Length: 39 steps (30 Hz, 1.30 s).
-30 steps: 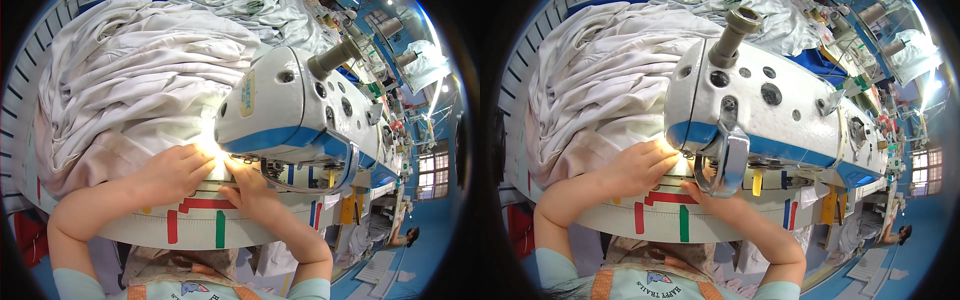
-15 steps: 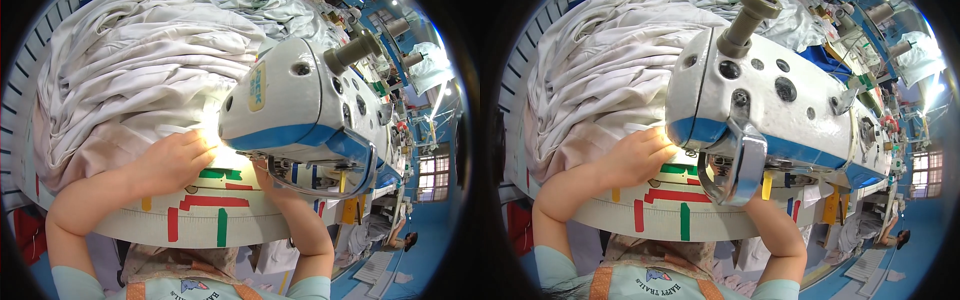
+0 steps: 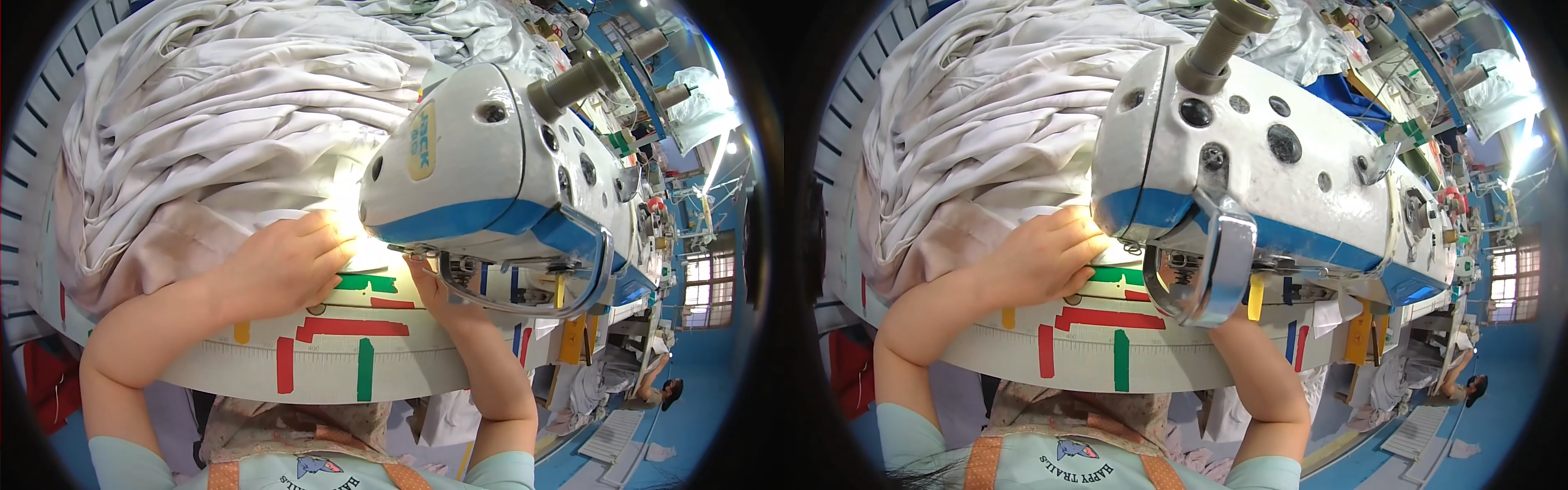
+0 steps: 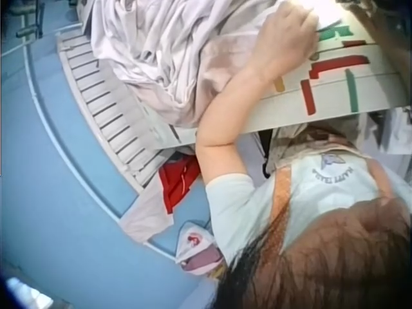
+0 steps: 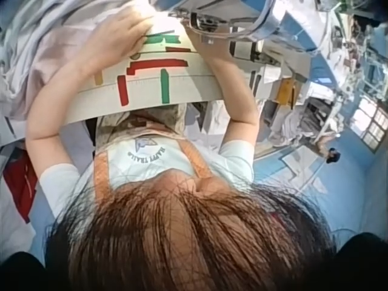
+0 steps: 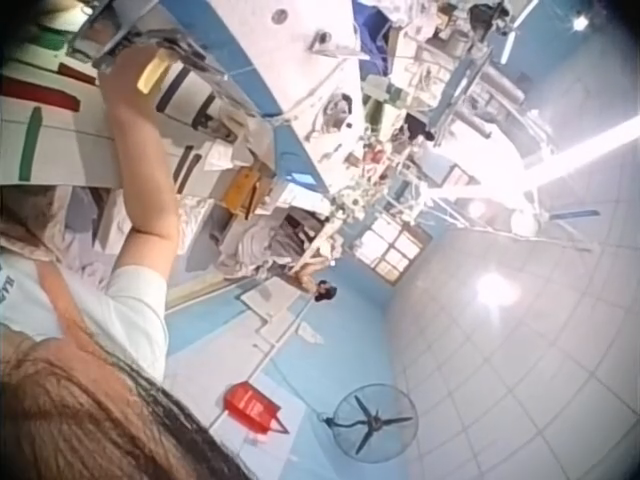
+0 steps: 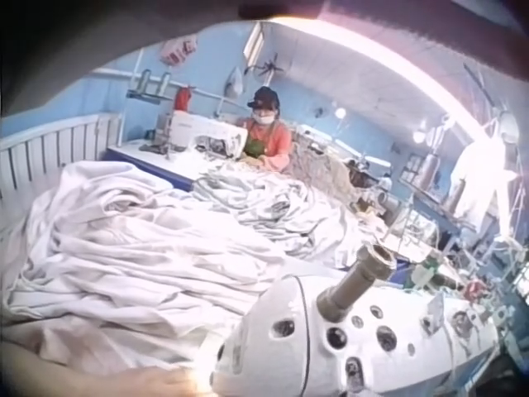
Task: Sewing the edges and seams of fabric components to assemble a pillowcase using an industrial sewing machine.
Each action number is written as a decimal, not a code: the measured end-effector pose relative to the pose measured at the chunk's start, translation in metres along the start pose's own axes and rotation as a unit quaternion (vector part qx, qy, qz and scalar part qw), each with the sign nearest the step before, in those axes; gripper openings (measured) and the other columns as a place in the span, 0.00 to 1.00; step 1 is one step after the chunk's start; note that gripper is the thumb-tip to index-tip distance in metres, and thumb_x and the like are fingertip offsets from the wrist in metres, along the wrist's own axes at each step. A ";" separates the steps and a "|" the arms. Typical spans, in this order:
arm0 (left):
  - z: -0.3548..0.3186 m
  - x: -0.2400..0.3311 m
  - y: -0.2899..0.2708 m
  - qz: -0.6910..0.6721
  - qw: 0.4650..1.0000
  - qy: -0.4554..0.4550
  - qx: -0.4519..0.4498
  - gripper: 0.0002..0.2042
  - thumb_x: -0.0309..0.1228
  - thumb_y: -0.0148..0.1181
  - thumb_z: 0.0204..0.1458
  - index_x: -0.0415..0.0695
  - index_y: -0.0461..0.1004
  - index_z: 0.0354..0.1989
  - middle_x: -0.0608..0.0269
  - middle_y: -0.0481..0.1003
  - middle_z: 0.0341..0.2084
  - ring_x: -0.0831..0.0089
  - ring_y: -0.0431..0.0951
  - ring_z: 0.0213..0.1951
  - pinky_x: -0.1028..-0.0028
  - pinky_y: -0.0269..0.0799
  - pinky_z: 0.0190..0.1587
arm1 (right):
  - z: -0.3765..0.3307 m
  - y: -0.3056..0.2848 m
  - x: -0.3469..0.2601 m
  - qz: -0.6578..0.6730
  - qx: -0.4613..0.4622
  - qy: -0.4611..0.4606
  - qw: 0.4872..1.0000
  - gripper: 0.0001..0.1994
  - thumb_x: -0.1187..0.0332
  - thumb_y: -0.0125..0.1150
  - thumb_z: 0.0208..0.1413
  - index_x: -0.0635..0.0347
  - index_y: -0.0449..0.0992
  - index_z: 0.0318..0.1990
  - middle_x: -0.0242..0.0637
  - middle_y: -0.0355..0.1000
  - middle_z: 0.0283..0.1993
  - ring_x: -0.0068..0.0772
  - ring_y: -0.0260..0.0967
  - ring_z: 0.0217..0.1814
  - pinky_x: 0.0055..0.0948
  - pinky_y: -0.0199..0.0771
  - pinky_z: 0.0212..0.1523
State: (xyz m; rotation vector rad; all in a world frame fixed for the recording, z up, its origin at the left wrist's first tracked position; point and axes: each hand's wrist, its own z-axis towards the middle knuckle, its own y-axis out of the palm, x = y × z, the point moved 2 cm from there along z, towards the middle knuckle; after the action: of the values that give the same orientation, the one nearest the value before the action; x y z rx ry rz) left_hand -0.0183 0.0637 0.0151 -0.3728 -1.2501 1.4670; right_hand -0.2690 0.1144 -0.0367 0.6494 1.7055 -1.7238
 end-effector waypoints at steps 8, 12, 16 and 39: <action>0.003 -0.003 0.001 0.029 0.999 -0.013 0.009 0.09 0.27 0.58 0.40 0.41 0.70 0.32 0.61 0.70 0.32 0.64 0.70 0.39 0.70 0.73 0.36 | 0.007 -0.002 -0.030 -0.011 0.001 -0.054 0.998 0.27 0.50 0.52 0.59 0.60 0.64 0.57 0.44 0.67 0.55 0.44 0.65 0.56 0.40 0.65 0.55; 0.001 -0.003 0.002 0.029 0.999 -0.015 0.021 0.10 0.27 0.59 0.40 0.41 0.70 0.32 0.61 0.70 0.32 0.64 0.70 0.40 0.70 0.73 0.36 | 0.011 -0.005 -0.045 -0.052 0.007 -0.096 0.994 0.29 0.50 0.53 0.58 0.60 0.62 0.59 0.44 0.67 0.55 0.46 0.65 0.55 0.42 0.64 0.55; 0.001 -0.003 0.003 0.027 0.999 -0.017 0.036 0.10 0.27 0.59 0.40 0.42 0.70 0.33 0.60 0.71 0.34 0.63 0.71 0.41 0.70 0.73 0.37 | 0.009 -0.003 -0.051 -0.126 -0.016 -0.078 0.989 0.32 0.50 0.55 0.56 0.61 0.58 0.61 0.44 0.66 0.55 0.48 0.64 0.56 0.45 0.62 0.57; -0.079 0.000 -0.099 0.144 0.988 -0.056 0.016 0.17 0.32 0.67 0.36 0.46 0.74 0.38 0.61 0.74 0.38 0.63 0.71 0.43 0.63 0.67 0.44 | -0.030 0.021 -0.110 -0.106 0.145 -0.239 0.954 0.18 0.76 0.64 0.41 0.63 0.72 0.43 0.44 0.71 0.46 0.48 0.66 0.51 0.38 0.67 0.51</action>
State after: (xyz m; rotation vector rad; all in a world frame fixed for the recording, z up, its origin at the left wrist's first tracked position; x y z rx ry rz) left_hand 0.0948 0.0843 0.0669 -0.4700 -1.2993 1.7721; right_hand -0.1805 0.1544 0.0272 0.1437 1.2299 -2.0970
